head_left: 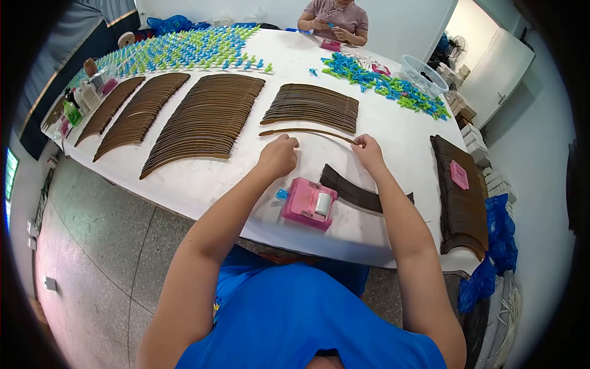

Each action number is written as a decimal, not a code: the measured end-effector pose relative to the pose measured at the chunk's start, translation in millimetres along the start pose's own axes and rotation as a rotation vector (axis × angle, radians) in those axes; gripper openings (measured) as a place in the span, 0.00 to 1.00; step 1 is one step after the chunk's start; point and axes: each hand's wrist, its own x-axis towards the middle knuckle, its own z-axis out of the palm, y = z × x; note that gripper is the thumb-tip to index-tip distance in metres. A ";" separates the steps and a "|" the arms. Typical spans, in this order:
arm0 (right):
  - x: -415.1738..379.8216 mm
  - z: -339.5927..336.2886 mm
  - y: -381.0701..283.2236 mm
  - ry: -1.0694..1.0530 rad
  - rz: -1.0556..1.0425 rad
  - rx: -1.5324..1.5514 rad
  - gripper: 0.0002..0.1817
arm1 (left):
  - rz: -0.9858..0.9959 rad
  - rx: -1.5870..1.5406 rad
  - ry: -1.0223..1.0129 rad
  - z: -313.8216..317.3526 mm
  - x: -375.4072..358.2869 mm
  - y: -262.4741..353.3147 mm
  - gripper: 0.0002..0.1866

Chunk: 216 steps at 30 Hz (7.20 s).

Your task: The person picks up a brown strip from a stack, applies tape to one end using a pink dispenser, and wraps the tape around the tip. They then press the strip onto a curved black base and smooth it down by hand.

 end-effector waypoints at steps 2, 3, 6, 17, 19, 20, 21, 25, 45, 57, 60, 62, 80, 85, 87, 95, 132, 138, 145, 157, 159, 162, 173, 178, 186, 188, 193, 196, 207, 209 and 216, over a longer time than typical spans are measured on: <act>1.3 8.5 5.3 0.074 -0.034 -0.178 0.17 | 0.073 0.169 0.047 2.5 -6.3 2.8 0.12; -0.8 13.5 4.9 0.144 -0.064 -0.356 0.19 | 0.101 0.214 0.084 4.1 -8.1 3.6 0.12; -17.6 14.7 -15.1 0.293 0.035 -0.389 0.19 | 0.125 0.291 0.103 6.0 -5.0 5.5 0.13; -63.1 -4.2 -62.4 -0.117 0.080 -0.439 0.34 | 0.109 0.364 0.130 10.8 16.4 9.2 0.17; -56.8 -2.2 -66.1 -0.124 0.102 -0.447 0.35 | 0.070 0.378 0.080 7.1 20.1 11.0 0.18; -52.5 -2.5 -68.0 -0.135 0.118 -0.458 0.36 | 0.075 0.379 0.078 6.6 22.6 10.5 0.18; -48.6 -1.8 -67.3 -0.131 0.122 -0.456 0.36 | 0.076 0.379 0.081 6.8 24.9 9.5 0.18; -36.1 -1.0 -67.9 -0.139 0.132 -0.488 0.37 | 0.088 0.363 0.100 7.9 30.7 5.4 0.19; -32.0 -1.9 -65.2 -0.156 0.151 -0.494 0.38 | -0.054 0.417 0.294 13.4 23.0 4.2 0.16; -33.6 3.3 -53.3 -0.069 0.095 -0.464 0.37 | -0.202 0.475 0.373 14.0 18.6 6.4 0.18; -33.7 4.1 -50.8 -0.056 0.086 -0.460 0.37 | -0.226 0.467 0.354 12.8 18.4 9.0 0.19; -34.2 3.7 -50.9 -0.041 0.095 -0.442 0.37 | -0.242 0.465 0.347 11.4 17.9 9.5 0.19; -35.7 2.9 -49.1 -0.026 0.074 -0.453 0.36 | -0.249 0.461 0.356 13.8 18.7 8.2 0.19; -37.5 3.4 -48.0 -0.004 0.066 -0.428 0.35 | -0.219 0.473 0.369 13.8 17.2 7.3 0.17; -37.2 4.0 -47.6 0.001 0.071 -0.422 0.35 | -0.203 0.471 0.379 14.0 16.8 6.7 0.17; -37.4 4.6 -45.5 0.003 0.051 -0.423 0.35 | -0.160 0.450 0.415 15.9 18.1 2.4 0.14; -139.5 -133.0 -89.3 -0.299 -0.260 -0.354 0.08 | 0.230 -0.094 0.196 -43.0 -8.5 51.4 0.10; -156.1 -103.7 -171.5 -0.066 -0.506 -0.275 0.08 | 0.708 0.109 0.067 -61.7 -40.4 147.9 0.07; -176.6 -107.2 -154.3 -0.051 -0.476 -0.121 0.07 | 0.631 0.332 -0.054 -92.9 -58.5 122.1 0.01; -184.6 -68.6 -162.4 -0.161 -0.404 0.061 0.07 | 0.750 0.691 -0.162 -110.0 -64.6 160.1 0.06; -182.9 -62.6 -156.9 -0.189 -0.409 0.002 0.07 | 0.776 0.724 -0.175 -113.2 -61.9 163.0 0.06; -178.9 -49.4 -148.2 -0.182 -0.484 0.113 0.08 | 0.806 0.765 -0.187 -113.8 -62.7 167.8 0.05; -175.5 -31.7 -147.6 -0.257 -0.461 0.082 0.09 | 0.869 0.834 -0.195 -102.6 -61.4 171.7 0.03; -174.8 -26.3 -144.4 -0.255 -0.477 0.078 0.12 | 0.875 0.840 -0.184 -103.0 -61.6 168.6 0.05; -179.4 -26.7 -138.1 -0.193 -0.504 0.122 0.12 | 0.819 0.723 -0.216 -103.2 -68.3 144.5 0.07; -180.9 -28.8 -134.5 -0.194 -0.531 0.107 0.11 | 0.808 0.689 -0.235 -96.0 -71.5 126.3 0.08; -182.5 -36.3 -122.1 -0.206 -0.617 0.002 0.12 | 0.791 0.424 -0.117 -69.6 -84.3 89.6 0.12; -183.6 -40.2 -115.7 -0.212 -0.639 -0.012 0.12 | 0.779 0.331 -0.057 -56.8 -89.1 83.4 0.11; -191.3 -48.2 -108.6 -0.192 -0.588 -0.030 0.10 | 0.801 0.259 -0.041 -45.6 -91.5 81.7 0.10; -195.8 -57.9 -101.4 -0.198 -0.571 -0.058 0.10 | 0.808 0.247 -0.036 -46.3 -92.0 82.8 0.14; -241.2 -124.0 -40.4 -0.110 -0.348 -0.159 0.08 | 0.834 0.233 -0.046 -37.7 -89.5 83.9 0.11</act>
